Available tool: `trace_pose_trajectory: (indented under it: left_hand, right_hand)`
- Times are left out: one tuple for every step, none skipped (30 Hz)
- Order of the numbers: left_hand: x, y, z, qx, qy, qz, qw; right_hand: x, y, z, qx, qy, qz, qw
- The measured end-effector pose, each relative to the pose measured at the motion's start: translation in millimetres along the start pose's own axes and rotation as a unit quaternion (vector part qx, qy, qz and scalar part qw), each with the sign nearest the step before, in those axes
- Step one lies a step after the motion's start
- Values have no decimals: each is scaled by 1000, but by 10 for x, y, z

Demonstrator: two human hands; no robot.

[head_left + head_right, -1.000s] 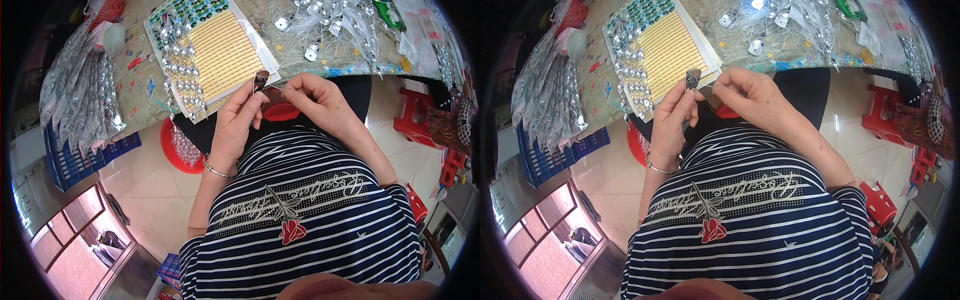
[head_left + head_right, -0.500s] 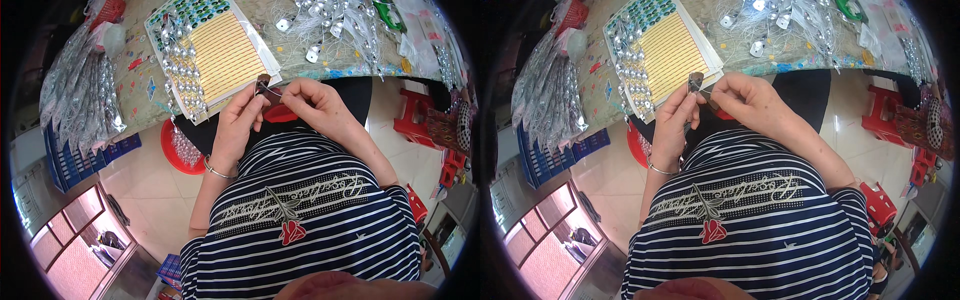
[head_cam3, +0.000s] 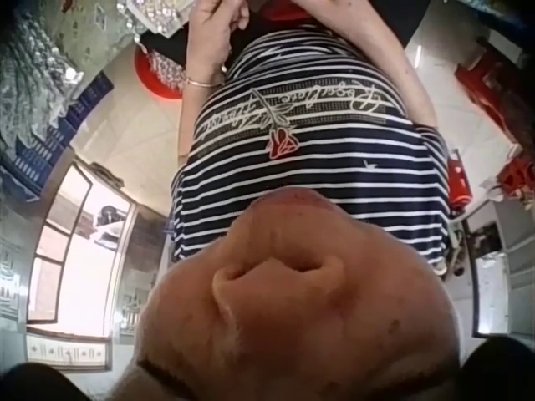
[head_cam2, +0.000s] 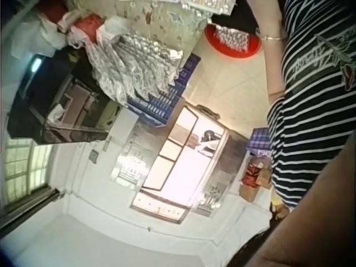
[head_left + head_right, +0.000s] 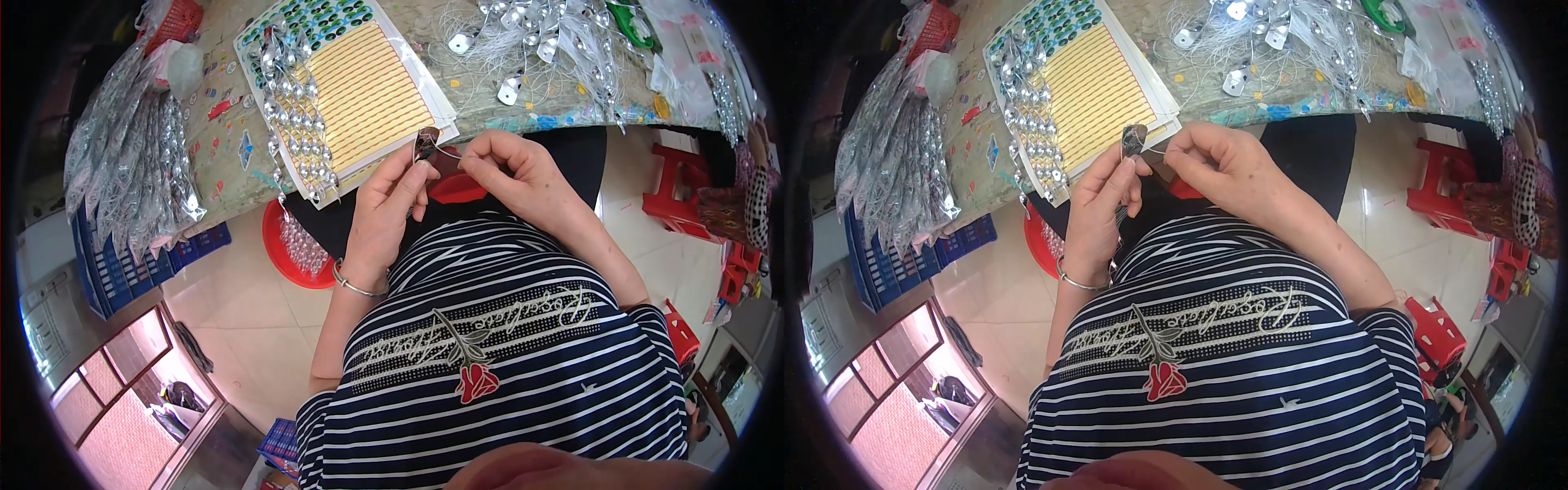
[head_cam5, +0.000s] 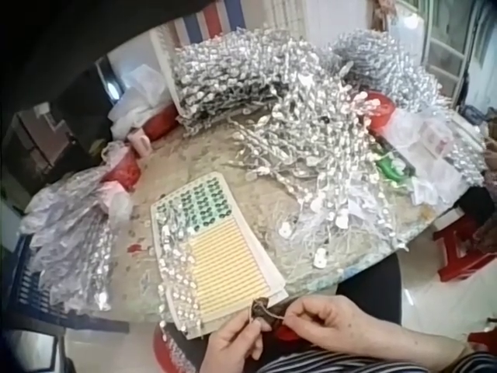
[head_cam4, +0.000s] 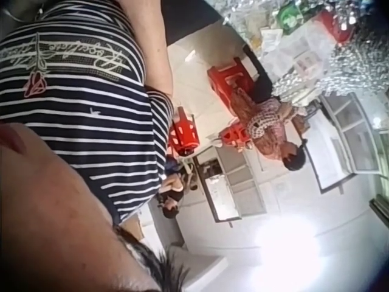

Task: Assemble small decorative silver components onto a gold-colored strip using a template board.

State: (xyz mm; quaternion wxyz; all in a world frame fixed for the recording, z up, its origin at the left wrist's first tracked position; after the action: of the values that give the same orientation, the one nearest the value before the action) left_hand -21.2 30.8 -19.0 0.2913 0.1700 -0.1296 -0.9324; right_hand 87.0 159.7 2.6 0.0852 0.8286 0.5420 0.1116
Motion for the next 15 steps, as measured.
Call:
trace_pose_trajectory:
  left_hand:
    - [-11, -3, -3, 1, 0, -1, 1000]
    - [-17, -1, 3, -1, -9, 1, 1000]
    - [-21, 0, 10, -4, -18, 4, 1000]
    - [-24, -2, 17, -3, -18, 4, 1000]
    - [-24, -5, 25, -5, -23, 6, 1000]
    - [-22, -6, 28, -8, -28, 8, 1000]
    - [-20, -4, 24, -7, -27, 8, 1000]
    - [-17, -4, 19, -5, -25, 8, 1000]
    - [-13, -3, 12, -2, -22, 8, 1000]
    - [-7, -1, 4, -2, -22, 8, 1000]
    - [-1, -2, -6, -1, -19, 7, 1000]
    - [1, -2, -11, 1, -17, 7, 1000]
    - [-6, -1, -8, 1, -17, 7, 1000]
    - [-17, -1, -11, 1, -11, 10, 1000]
    - [-22, 0, -14, 2, -5, 12, 1000]
  right_hand:
    - [9, -2, 4, 6, 20, 2, 1000]
    - [6, -4, 6, 6, 20, 1, 1000]
    - [4, -6, 4, 8, 19, 3, 1000]
    - [3, -6, 2, 9, 18, 4, 1000]
    - [2, -5, 6, 9, 18, 4, 1000]
    - [1, -2, 11, 7, 17, 3, 1000]
    - [-1, 0, 15, 5, 17, 2, 1000]
    - [-3, 2, 9, 5, 17, 1, 1000]
    - [-12, 8, 1, 3, 13, -5, 1000]
    - [-22, 14, -3, 1, 10, -11, 1000]
    - [-28, 15, -1, 2, 10, -11, 1000]
    - [-36, 16, 4, 6, 6, -8, 1000]
    - [-41, 16, 2, 10, 1, -6, 1000]
    - [-45, 17, -3, 10, 2, -6, 1000]
    - [-53, 18, -6, 7, -5, -10, 1000]
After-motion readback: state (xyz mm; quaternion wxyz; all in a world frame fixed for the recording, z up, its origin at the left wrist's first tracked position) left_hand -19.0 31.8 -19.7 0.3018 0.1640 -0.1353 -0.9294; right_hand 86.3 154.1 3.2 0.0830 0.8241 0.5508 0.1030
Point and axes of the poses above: each hand's wrist, its own y-axis away from the middle knuckle, its own x-axis out of the back of the hand, z = x × y, the point moved 5 cm from there along -y, towards the middle knuckle, and after that the axes turned 1 degree about -y, right-handed, at the moved point
